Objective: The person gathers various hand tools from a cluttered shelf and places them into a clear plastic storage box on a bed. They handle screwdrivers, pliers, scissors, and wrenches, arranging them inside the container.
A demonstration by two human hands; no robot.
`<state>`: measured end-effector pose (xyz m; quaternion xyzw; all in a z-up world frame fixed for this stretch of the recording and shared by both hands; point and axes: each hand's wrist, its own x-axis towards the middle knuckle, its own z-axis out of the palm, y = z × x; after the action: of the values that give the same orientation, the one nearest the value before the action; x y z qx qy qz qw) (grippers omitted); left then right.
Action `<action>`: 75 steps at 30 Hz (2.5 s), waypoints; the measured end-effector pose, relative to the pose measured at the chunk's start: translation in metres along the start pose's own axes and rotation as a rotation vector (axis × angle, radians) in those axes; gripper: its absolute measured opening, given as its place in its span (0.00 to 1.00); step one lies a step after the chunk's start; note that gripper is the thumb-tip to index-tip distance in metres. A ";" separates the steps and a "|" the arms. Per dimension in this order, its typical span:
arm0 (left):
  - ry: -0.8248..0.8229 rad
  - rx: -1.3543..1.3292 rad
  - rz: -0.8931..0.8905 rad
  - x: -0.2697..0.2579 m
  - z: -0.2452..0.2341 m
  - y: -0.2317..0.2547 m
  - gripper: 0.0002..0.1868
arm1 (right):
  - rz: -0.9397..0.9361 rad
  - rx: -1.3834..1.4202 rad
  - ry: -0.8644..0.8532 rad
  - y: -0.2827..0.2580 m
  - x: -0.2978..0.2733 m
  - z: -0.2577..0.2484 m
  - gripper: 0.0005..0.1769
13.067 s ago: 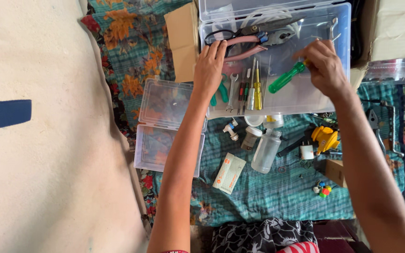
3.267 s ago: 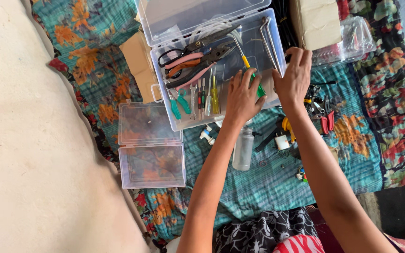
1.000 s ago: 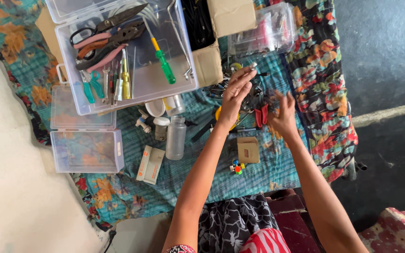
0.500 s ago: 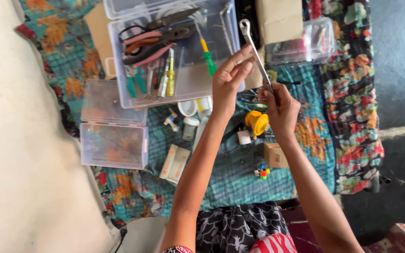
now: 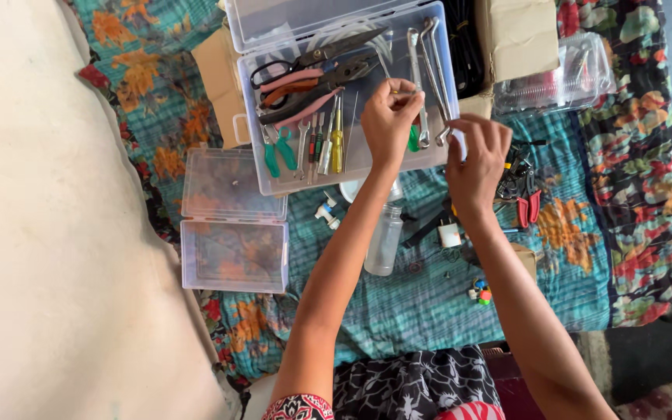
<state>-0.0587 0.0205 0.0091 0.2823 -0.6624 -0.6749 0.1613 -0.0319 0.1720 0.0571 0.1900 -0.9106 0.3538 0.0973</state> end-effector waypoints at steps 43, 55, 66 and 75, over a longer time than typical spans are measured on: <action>-0.567 0.669 0.539 -0.169 0.044 -0.108 0.19 | 0.306 0.017 -0.332 0.226 -0.135 -0.043 0.36; -0.689 1.011 0.323 -0.159 0.122 -0.169 0.31 | 0.382 0.263 -0.335 0.311 -0.191 -0.038 0.38; -0.654 0.702 0.505 -0.176 0.207 -0.127 0.28 | 0.295 -0.247 -0.564 0.286 -0.186 -0.054 0.31; -0.474 0.917 0.109 -0.165 0.186 -0.192 0.16 | 0.426 0.036 -0.393 0.306 -0.211 -0.069 0.23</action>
<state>-0.0090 0.2814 -0.1593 0.1285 -0.9221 -0.3515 -0.0987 0.0357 0.4844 -0.1444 0.0611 -0.9249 0.3388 -0.1611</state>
